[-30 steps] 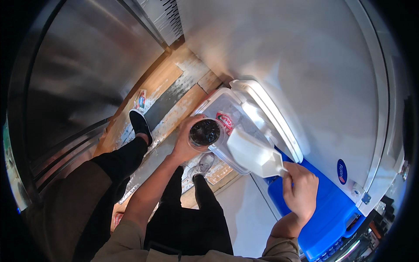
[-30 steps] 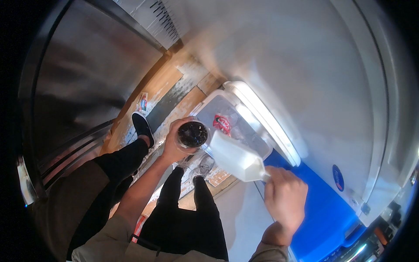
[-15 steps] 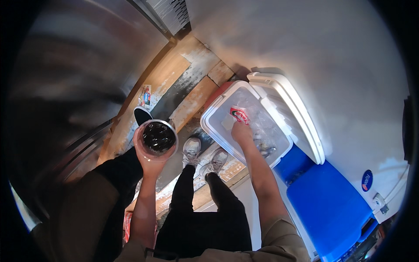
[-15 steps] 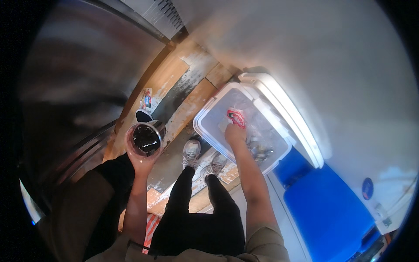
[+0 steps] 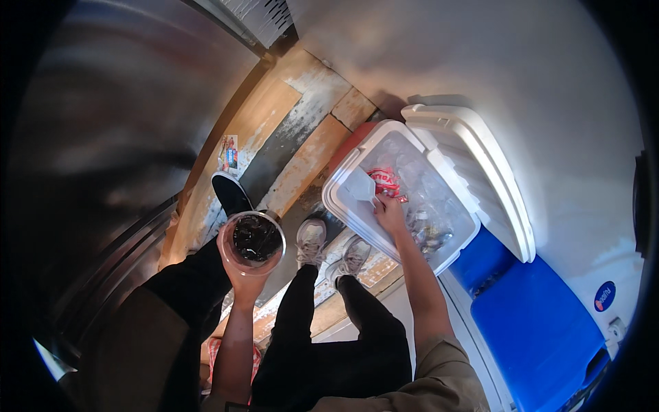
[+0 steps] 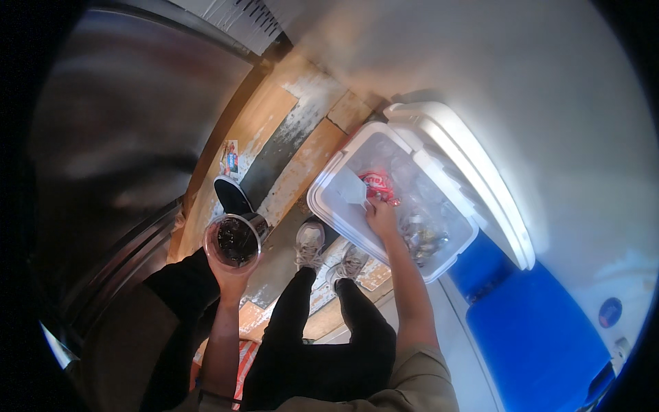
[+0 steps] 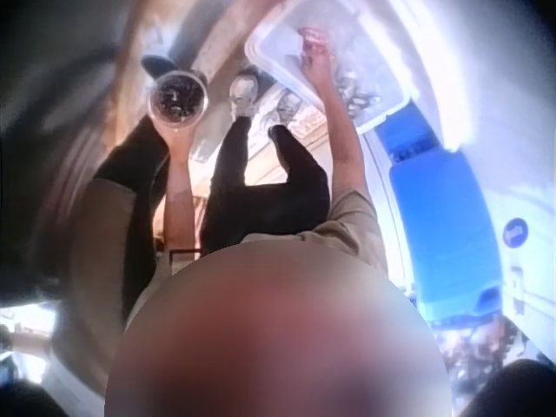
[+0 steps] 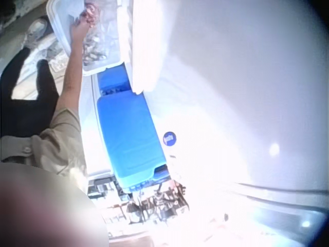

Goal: The person prepares a beverage by scooping ice into a plastic cup, adding a dark liquid, and stirring with a spoon. They then place a lid on the cup, add straws, and hand the finished drink to a customer at the counter.

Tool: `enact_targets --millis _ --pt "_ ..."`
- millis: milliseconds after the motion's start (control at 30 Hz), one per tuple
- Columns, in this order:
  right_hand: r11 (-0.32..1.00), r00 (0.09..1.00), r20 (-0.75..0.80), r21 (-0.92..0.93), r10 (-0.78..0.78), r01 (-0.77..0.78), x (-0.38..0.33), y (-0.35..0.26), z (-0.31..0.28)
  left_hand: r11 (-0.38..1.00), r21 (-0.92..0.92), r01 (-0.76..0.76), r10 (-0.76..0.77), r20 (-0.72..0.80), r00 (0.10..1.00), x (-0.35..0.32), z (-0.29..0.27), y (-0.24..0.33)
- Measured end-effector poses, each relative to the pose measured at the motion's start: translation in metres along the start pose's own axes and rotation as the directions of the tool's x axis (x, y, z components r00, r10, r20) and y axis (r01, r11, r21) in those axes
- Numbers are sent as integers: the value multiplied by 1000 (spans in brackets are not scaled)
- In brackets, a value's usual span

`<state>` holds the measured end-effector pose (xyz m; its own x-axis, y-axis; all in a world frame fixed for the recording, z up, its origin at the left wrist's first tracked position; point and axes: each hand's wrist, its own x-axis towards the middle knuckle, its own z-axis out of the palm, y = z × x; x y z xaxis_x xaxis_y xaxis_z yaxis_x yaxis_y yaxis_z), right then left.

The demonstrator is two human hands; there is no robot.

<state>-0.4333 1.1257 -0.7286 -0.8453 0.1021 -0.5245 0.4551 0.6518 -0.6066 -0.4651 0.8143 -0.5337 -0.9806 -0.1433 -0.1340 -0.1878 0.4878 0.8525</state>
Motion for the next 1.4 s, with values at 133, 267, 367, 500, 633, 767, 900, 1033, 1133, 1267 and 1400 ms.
enact_targets --millis 133,267,367,500,633,767,900,1033,1133,1267,1400 --pt "929 993 78 353 91 -113 -24 15 -17 996 -83 24 -17 81 997 13 17 13" --pt "944 1000 10 331 -13 9 -36 32 -27 983 -186 8 29 196 980 26 40 15" --pt "931 999 -36 364 5 9 -50 38 -39 968 -249 34 29 248 968 31 56 18" --pt "885 981 116 424 157 -192 -72 22 -78 988 -115 -106 133 255 958 36 70 13" --pt "868 994 41 484 100 -108 -102 -1 -119 995 -37 -89 96 282 955 37 77 30" --pt "933 988 -124 336 -88 126 -133 -1 -154 991 -93 -99 121 271 955 34 77 39" --pt "958 1000 19 288 0 -5 -165 -61 -213 977 -188 -105 154 268 951 25 71 53" --pt "984 997 79 176 -9 -5 -188 -121 -247 971 -197 -136 190 292 937 14 76 80" --pt "988 997 50 143 -62 54 -197 -147 -259 969 -207 -137 198 310 930 5 81 96" --pt "997 997 13 38 -69 69 -206 -174 -276 948 -211 -237 290 274 917 -2 76 119" --pt "995 999 -16 -92 -34 33 -218 -200 -293 938 -199 -283 334 302 893 -2 67 127"
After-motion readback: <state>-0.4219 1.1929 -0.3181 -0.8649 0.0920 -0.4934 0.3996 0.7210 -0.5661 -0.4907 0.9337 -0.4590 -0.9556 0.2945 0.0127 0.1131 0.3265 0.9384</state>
